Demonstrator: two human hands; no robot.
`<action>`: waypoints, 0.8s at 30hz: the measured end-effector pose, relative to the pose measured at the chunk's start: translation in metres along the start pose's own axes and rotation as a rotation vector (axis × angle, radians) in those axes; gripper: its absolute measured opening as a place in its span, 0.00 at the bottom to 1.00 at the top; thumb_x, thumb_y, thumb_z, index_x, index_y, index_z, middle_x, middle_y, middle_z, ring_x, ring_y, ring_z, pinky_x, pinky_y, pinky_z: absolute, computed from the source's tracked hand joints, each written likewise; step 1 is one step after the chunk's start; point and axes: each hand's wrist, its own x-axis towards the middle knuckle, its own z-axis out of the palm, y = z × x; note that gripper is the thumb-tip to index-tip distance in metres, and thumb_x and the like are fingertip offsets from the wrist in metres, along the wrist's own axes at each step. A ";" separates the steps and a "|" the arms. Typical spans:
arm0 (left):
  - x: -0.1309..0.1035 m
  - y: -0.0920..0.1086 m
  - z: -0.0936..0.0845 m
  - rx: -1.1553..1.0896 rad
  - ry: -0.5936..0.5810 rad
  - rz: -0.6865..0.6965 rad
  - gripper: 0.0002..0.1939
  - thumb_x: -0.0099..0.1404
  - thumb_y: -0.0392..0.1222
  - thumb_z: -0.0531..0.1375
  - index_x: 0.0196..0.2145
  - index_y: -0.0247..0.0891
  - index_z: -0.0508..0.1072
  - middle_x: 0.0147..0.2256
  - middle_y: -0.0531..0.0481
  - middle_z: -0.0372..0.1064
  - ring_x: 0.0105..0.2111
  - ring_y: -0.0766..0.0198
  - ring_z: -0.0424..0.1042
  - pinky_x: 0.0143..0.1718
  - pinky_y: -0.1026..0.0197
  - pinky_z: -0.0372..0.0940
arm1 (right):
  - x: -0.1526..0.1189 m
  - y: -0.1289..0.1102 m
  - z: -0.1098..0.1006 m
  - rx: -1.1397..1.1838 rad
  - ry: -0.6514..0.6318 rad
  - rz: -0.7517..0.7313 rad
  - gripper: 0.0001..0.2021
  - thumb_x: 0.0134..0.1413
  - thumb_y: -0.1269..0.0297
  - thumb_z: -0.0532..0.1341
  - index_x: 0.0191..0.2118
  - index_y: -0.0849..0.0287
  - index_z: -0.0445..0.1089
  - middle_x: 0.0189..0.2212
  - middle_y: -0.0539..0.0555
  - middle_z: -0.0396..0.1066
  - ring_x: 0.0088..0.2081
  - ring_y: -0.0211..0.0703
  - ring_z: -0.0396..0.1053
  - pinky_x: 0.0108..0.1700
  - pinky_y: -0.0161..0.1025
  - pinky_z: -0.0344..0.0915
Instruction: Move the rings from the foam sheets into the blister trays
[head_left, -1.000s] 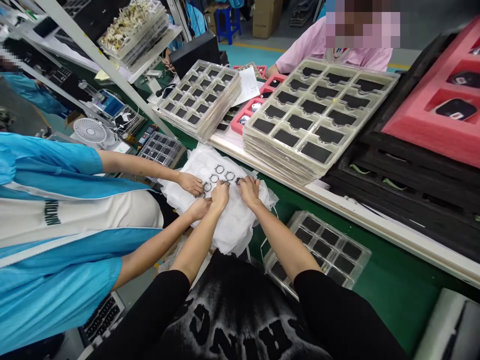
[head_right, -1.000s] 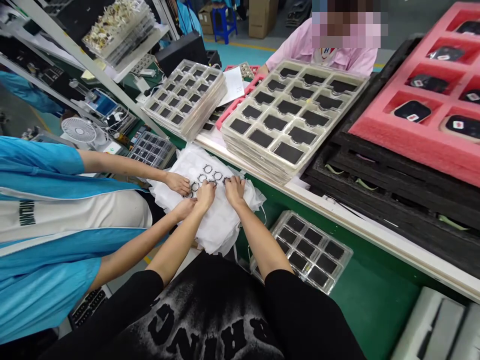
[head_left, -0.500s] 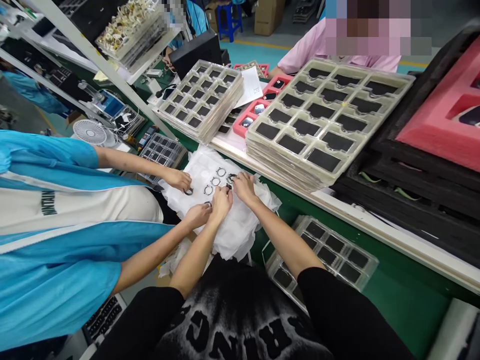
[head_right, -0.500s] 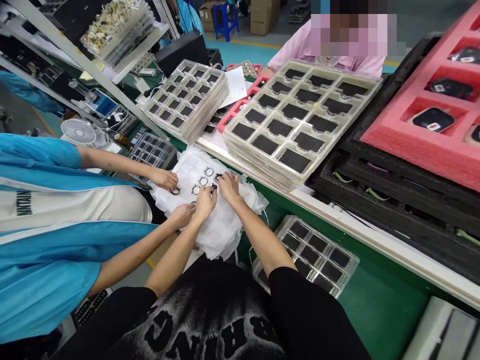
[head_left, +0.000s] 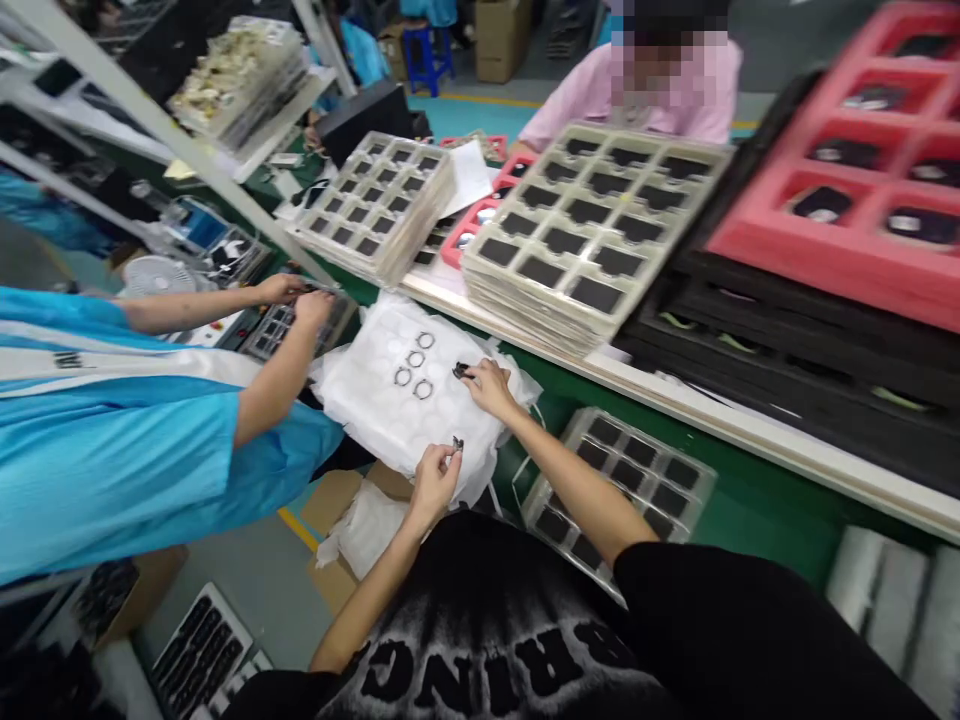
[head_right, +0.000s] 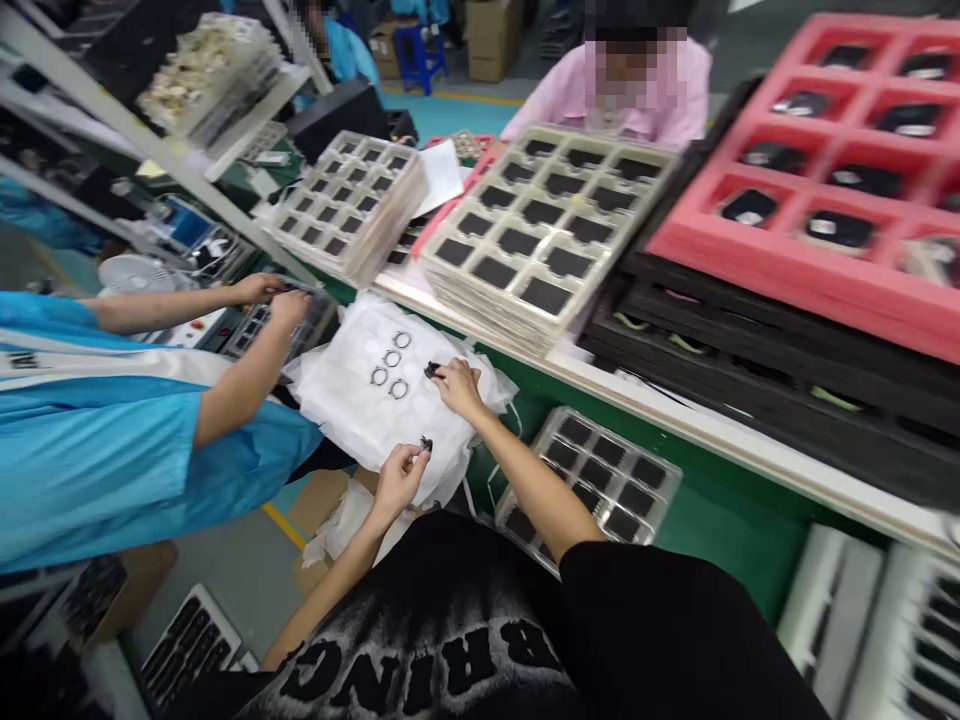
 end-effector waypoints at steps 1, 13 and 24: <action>0.001 0.001 0.004 -0.014 -0.026 0.032 0.11 0.69 0.49 0.58 0.36 0.39 0.76 0.31 0.53 0.65 0.28 0.66 0.65 0.34 0.62 0.64 | -0.031 0.011 -0.002 0.033 0.044 0.043 0.16 0.70 0.59 0.56 0.52 0.56 0.78 0.45 0.60 0.70 0.52 0.53 0.62 0.50 0.45 0.53; 0.053 0.137 0.168 0.520 -0.522 0.936 0.18 0.78 0.41 0.49 0.45 0.38 0.78 0.46 0.40 0.71 0.47 0.54 0.70 0.53 0.51 0.58 | -0.264 0.180 -0.088 -0.221 0.395 0.496 0.17 0.71 0.57 0.54 0.48 0.54 0.80 0.41 0.59 0.66 0.48 0.53 0.59 0.49 0.47 0.50; 0.061 0.140 0.190 0.735 -0.534 0.885 0.20 0.78 0.40 0.47 0.46 0.42 0.80 0.48 0.41 0.69 0.49 0.53 0.65 0.53 0.49 0.51 | -0.275 0.195 -0.091 -0.310 0.297 0.369 0.17 0.72 0.58 0.54 0.48 0.50 0.82 0.39 0.56 0.64 0.46 0.50 0.58 0.49 0.47 0.47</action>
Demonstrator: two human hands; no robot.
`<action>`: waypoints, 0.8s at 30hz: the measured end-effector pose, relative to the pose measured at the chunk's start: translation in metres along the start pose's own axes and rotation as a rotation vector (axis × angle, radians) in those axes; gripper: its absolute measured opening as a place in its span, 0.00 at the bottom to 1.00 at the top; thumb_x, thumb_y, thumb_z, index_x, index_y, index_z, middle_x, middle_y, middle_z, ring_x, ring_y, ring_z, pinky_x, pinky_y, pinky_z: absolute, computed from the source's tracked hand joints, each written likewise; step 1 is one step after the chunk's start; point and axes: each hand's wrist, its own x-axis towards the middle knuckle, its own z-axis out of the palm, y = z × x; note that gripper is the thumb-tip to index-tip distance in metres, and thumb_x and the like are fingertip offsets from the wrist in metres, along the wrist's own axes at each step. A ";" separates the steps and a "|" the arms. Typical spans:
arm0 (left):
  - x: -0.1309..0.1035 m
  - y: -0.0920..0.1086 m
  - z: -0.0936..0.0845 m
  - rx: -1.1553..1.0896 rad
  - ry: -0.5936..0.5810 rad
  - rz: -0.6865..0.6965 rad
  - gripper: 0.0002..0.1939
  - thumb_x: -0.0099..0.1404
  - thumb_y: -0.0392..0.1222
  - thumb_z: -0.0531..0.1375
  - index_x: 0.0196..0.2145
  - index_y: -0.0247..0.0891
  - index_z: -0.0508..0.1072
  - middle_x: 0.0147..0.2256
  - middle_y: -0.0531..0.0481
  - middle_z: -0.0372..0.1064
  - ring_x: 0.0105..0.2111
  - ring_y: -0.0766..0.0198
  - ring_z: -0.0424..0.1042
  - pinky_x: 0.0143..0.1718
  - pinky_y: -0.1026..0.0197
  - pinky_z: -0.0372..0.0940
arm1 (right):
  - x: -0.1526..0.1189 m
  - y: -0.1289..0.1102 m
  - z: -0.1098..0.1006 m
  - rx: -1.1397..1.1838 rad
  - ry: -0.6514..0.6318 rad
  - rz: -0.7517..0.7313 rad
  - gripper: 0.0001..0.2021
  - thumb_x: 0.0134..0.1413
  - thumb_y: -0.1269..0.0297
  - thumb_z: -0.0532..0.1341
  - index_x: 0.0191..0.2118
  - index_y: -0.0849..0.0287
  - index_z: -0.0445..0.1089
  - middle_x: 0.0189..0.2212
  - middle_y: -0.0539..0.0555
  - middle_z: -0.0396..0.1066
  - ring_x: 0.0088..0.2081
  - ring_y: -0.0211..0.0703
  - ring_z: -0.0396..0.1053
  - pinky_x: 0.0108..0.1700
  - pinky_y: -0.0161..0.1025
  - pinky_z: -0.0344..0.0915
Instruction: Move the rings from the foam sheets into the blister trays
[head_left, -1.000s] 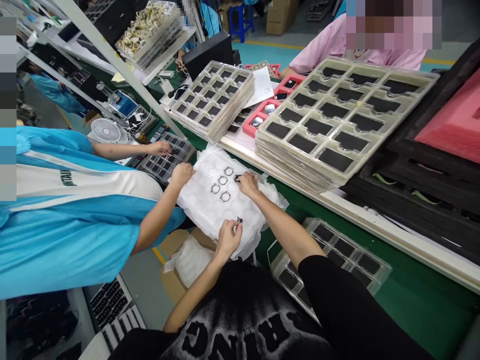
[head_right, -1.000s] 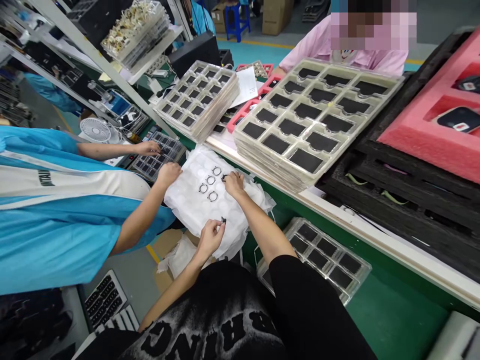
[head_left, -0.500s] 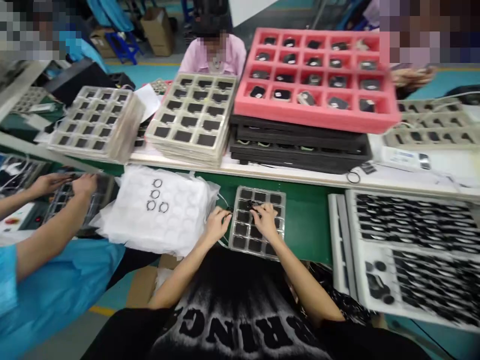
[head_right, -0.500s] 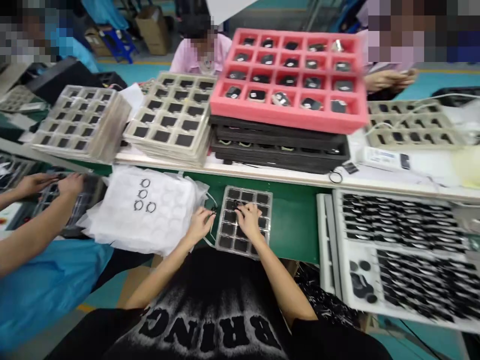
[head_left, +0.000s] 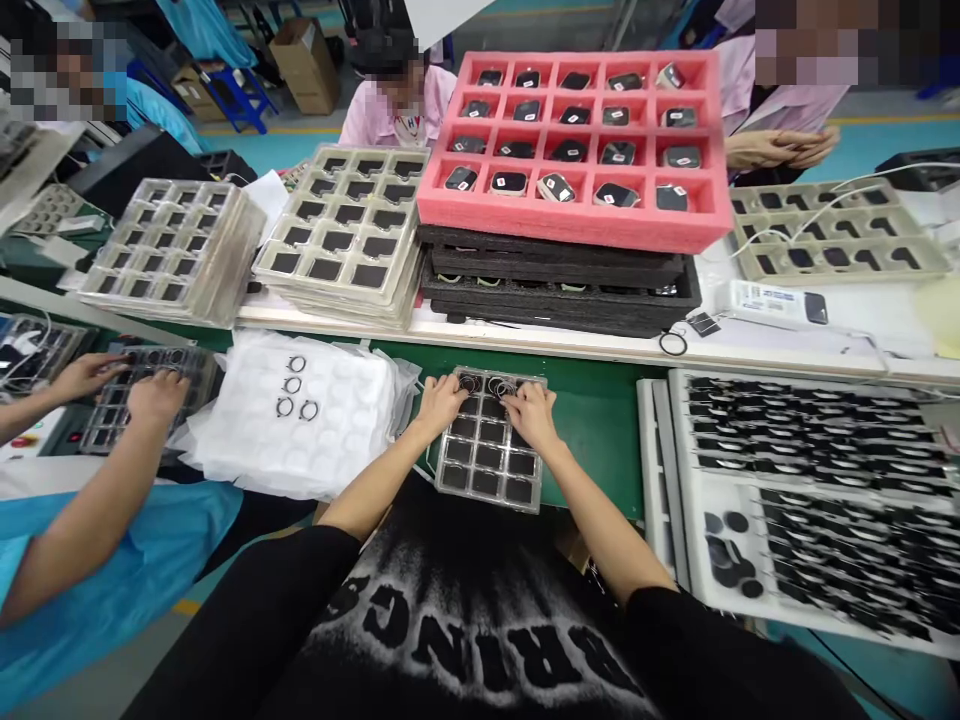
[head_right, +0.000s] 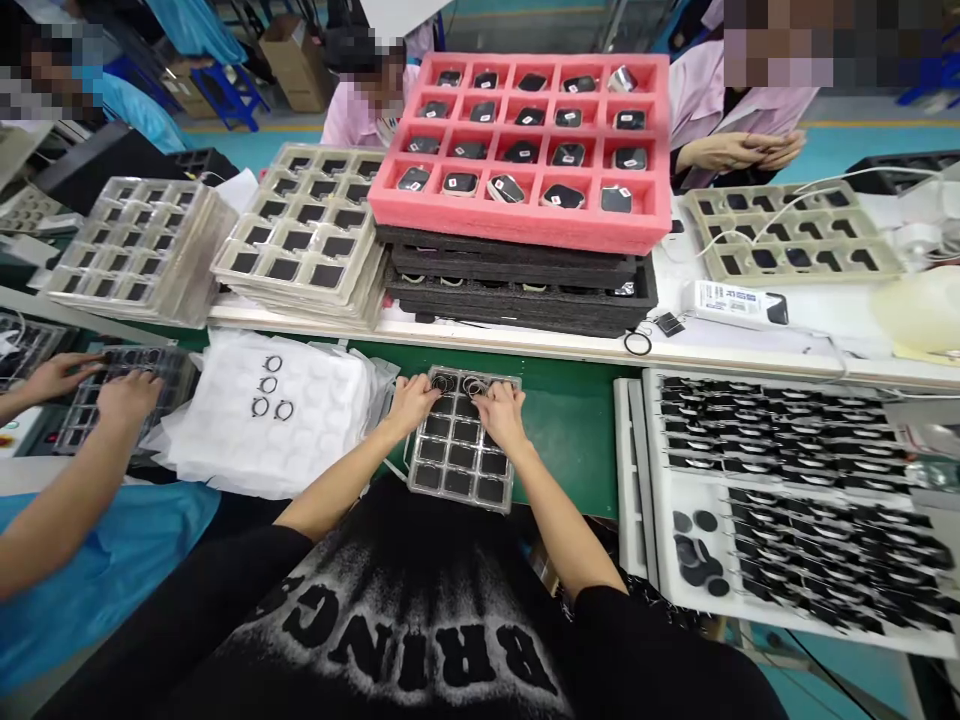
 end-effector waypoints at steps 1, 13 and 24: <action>-0.008 0.001 0.003 0.002 0.018 0.007 0.20 0.78 0.39 0.47 0.47 0.42 0.80 0.47 0.41 0.68 0.49 0.53 0.64 0.52 0.49 0.51 | -0.008 -0.002 0.002 -0.003 -0.001 -0.014 0.17 0.73 0.58 0.54 0.48 0.50 0.82 0.38 0.56 0.64 0.46 0.50 0.58 0.49 0.47 0.47; -0.028 0.011 0.021 0.095 -0.062 0.017 0.17 0.75 0.35 0.49 0.46 0.39 0.78 0.48 0.38 0.67 0.48 0.50 0.65 0.50 0.49 0.53 | -0.029 -0.006 0.012 -0.058 -0.083 -0.135 0.17 0.73 0.63 0.53 0.47 0.51 0.81 0.36 0.57 0.68 0.43 0.48 0.60 0.46 0.46 0.45; -0.070 0.027 0.032 -0.130 0.000 -0.099 0.19 0.77 0.40 0.49 0.61 0.42 0.70 0.50 0.41 0.64 0.51 0.53 0.65 0.50 0.52 0.56 | -0.041 -0.013 0.029 0.008 0.022 -0.039 0.16 0.72 0.63 0.54 0.47 0.52 0.81 0.34 0.55 0.66 0.42 0.47 0.59 0.46 0.45 0.46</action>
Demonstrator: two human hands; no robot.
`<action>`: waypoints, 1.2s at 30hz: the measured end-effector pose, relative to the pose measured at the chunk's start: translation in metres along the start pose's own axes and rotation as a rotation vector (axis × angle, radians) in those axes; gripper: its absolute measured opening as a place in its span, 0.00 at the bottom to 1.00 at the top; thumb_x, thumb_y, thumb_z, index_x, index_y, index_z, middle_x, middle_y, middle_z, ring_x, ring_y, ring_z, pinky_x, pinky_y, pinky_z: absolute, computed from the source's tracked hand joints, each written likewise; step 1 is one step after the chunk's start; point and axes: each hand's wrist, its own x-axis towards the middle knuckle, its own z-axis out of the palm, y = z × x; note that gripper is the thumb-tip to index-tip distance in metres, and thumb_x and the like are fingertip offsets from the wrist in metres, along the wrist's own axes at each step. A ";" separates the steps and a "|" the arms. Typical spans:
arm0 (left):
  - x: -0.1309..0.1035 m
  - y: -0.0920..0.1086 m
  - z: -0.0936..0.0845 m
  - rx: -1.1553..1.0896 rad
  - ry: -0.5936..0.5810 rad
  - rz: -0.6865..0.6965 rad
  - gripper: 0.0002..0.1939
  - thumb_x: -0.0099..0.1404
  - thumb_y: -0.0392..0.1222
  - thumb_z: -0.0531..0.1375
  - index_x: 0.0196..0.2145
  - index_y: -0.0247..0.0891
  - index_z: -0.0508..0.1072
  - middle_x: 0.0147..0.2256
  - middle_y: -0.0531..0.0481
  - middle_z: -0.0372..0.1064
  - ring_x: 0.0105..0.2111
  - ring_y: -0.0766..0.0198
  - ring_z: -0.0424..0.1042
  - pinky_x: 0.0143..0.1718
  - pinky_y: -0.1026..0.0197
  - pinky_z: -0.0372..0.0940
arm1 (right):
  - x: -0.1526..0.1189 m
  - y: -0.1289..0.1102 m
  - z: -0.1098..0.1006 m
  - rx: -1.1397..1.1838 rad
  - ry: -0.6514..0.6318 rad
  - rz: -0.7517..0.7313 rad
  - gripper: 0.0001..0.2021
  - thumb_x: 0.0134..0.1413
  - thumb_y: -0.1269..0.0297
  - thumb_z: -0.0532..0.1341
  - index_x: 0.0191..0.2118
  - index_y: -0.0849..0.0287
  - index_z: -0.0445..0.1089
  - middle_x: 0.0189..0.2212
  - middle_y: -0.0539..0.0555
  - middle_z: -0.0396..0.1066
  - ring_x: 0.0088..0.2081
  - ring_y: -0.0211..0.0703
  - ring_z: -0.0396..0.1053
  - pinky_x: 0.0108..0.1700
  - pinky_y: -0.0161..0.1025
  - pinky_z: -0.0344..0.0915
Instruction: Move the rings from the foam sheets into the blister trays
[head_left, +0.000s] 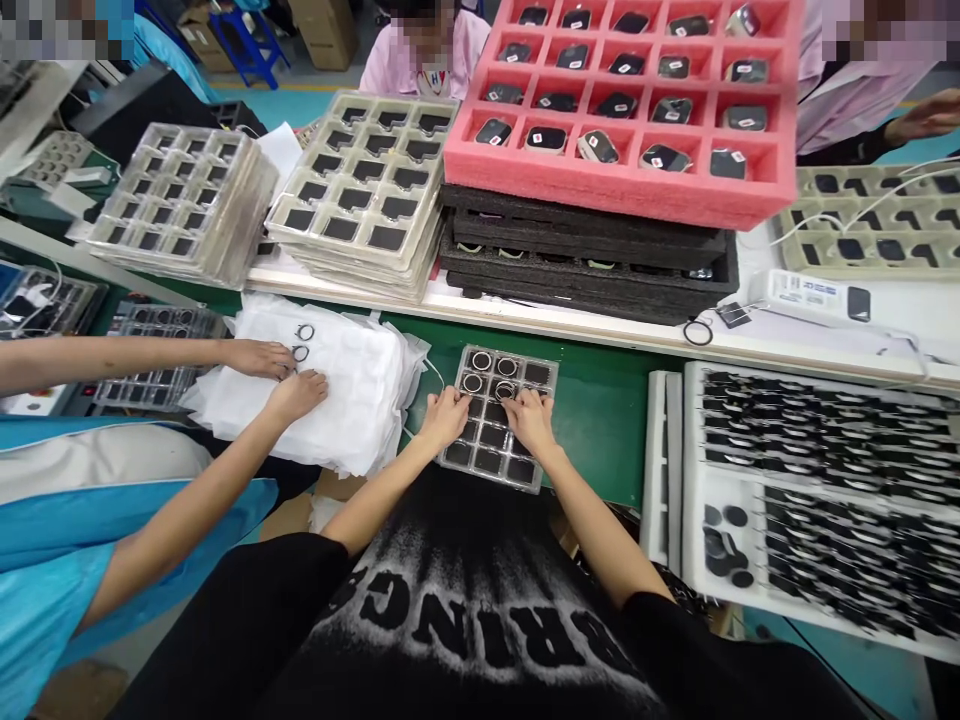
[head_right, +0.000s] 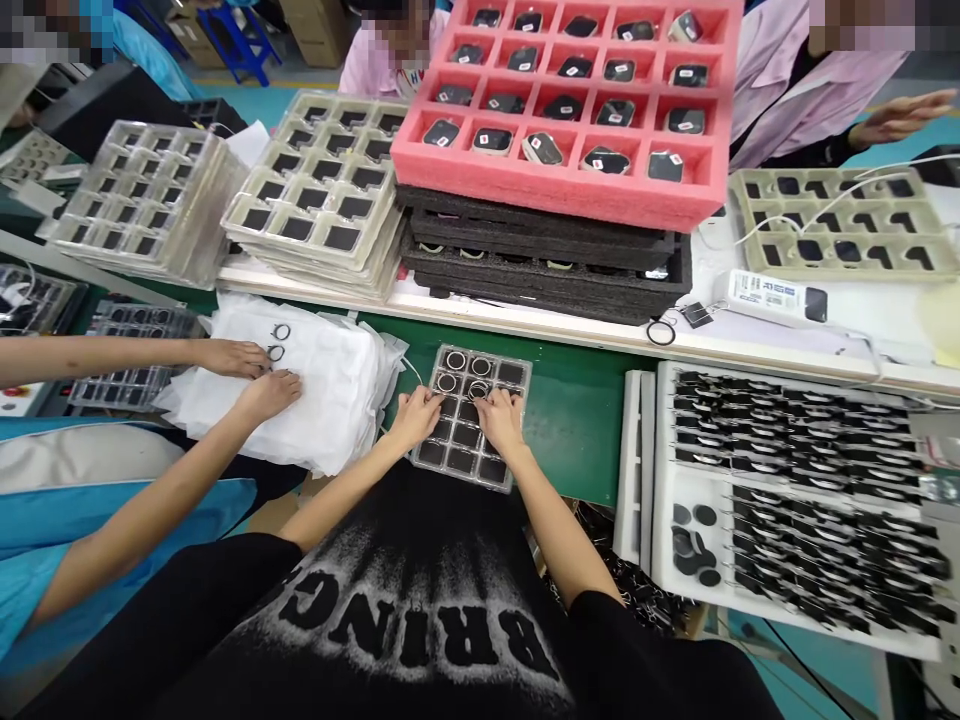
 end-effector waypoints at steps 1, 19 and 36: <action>-0.004 0.001 0.002 -0.017 0.015 -0.006 0.19 0.77 0.40 0.49 0.60 0.42 0.70 0.50 0.41 0.64 0.51 0.53 0.66 0.50 0.51 0.56 | -0.001 0.000 -0.001 0.010 0.006 -0.008 0.16 0.72 0.62 0.54 0.47 0.53 0.81 0.34 0.55 0.66 0.42 0.47 0.59 0.46 0.45 0.46; -0.092 -0.006 0.019 -0.188 0.071 -0.154 0.17 0.76 0.39 0.51 0.54 0.40 0.76 0.47 0.42 0.68 0.50 0.56 0.70 0.50 0.52 0.60 | -0.046 -0.021 0.012 -0.194 -0.020 -0.156 0.18 0.73 0.62 0.51 0.56 0.55 0.76 0.49 0.62 0.71 0.49 0.53 0.62 0.51 0.50 0.51; -0.141 -0.090 -0.005 0.161 0.072 -0.735 0.17 0.78 0.48 0.48 0.48 0.36 0.71 0.46 0.37 0.72 0.49 0.48 0.67 0.51 0.47 0.56 | -0.043 -0.114 0.017 0.202 -0.159 -0.327 0.20 0.69 0.65 0.51 0.60 0.53 0.72 0.57 0.65 0.68 0.58 0.58 0.62 0.57 0.56 0.57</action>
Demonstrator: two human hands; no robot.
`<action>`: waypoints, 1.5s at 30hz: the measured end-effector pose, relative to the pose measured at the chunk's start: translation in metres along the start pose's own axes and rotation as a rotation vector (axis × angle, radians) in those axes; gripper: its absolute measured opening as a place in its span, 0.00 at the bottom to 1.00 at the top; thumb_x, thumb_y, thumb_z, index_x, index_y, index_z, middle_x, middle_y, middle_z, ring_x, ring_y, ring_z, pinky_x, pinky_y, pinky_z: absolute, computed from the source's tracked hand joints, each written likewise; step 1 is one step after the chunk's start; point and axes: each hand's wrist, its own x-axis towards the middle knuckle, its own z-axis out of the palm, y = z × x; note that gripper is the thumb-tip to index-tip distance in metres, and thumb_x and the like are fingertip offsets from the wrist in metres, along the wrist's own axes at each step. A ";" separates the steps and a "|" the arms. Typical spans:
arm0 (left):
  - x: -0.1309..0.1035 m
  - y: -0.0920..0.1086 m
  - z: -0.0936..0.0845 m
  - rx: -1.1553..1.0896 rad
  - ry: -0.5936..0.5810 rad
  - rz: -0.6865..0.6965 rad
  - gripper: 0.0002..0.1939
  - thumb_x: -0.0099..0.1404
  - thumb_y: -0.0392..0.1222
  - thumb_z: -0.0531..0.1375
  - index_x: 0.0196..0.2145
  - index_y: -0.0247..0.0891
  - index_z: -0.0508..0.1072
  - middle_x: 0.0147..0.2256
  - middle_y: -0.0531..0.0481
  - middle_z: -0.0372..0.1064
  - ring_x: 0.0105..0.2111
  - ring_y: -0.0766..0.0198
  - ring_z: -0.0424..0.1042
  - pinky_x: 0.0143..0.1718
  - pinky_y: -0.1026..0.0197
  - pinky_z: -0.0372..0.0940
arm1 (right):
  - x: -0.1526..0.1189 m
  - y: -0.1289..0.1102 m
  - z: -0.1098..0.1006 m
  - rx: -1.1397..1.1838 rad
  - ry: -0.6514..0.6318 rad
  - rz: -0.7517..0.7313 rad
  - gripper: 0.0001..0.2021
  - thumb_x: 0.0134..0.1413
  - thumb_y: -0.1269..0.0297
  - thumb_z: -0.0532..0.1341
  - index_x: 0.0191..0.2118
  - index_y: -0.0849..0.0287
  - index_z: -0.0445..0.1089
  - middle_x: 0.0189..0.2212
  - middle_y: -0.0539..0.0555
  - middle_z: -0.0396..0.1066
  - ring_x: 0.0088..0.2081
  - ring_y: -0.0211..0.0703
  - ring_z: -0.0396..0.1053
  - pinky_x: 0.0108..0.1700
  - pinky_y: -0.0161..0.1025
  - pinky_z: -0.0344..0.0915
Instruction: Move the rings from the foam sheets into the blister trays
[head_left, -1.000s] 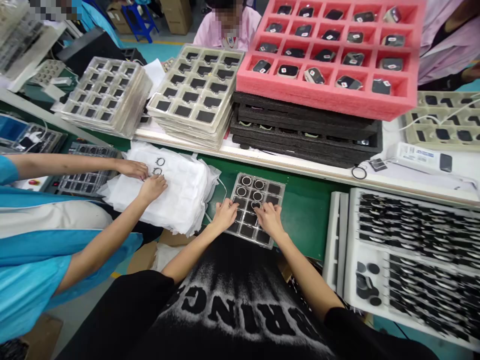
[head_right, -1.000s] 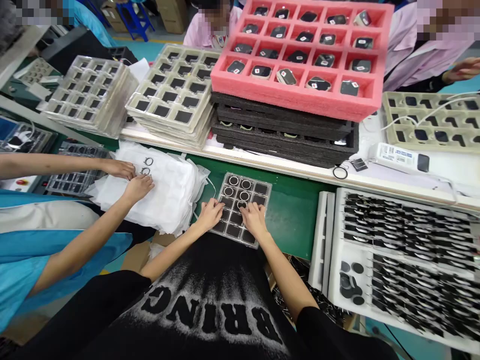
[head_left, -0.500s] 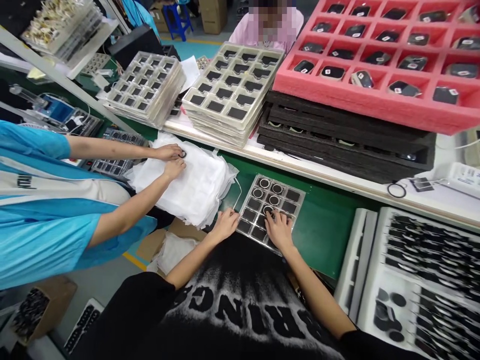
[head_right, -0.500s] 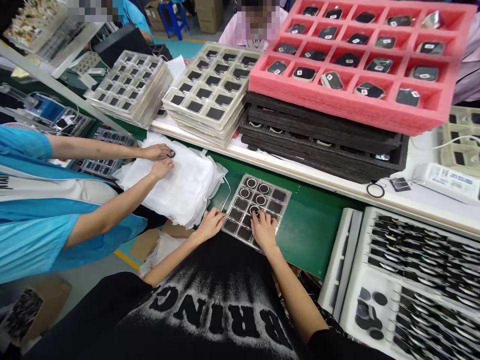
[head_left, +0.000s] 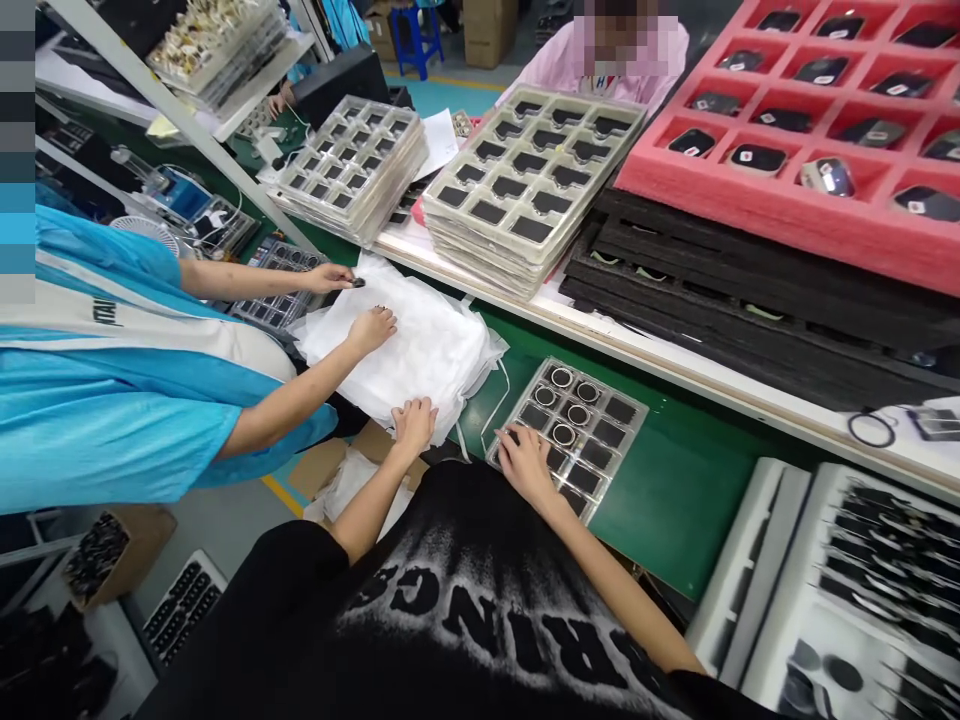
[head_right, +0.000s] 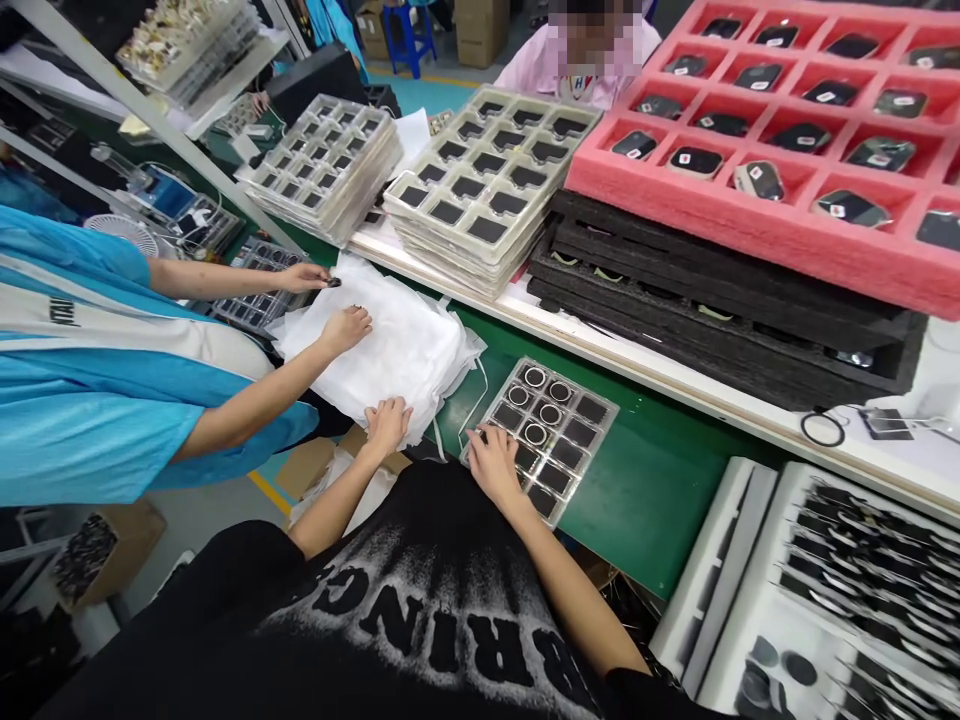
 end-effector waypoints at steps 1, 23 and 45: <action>-0.002 0.000 -0.006 -0.010 0.012 -0.009 0.16 0.78 0.48 0.48 0.48 0.37 0.71 0.46 0.38 0.73 0.49 0.49 0.67 0.51 0.48 0.55 | 0.006 -0.007 0.002 0.052 -0.017 -0.013 0.20 0.69 0.64 0.51 0.59 0.53 0.73 0.57 0.65 0.69 0.58 0.58 0.62 0.57 0.56 0.57; -0.025 -0.069 -0.147 -0.054 0.370 -0.099 0.13 0.72 0.45 0.55 0.52 0.41 0.66 0.47 0.41 0.76 0.51 0.49 0.74 0.49 0.52 0.59 | 0.185 -0.106 0.040 0.771 0.119 0.485 0.28 0.59 0.44 0.60 0.57 0.59 0.69 0.57 0.68 0.67 0.59 0.61 0.64 0.63 0.58 0.58; -0.033 -0.043 -0.103 -0.104 0.271 -0.052 0.35 0.68 0.55 0.64 0.65 0.38 0.59 0.60 0.30 0.61 0.55 0.39 0.66 0.50 0.44 0.63 | 0.225 -0.152 0.020 1.935 -0.290 0.734 0.06 0.59 0.60 0.56 0.41 0.53 0.65 0.30 0.51 0.71 0.35 0.49 0.72 0.42 0.51 0.75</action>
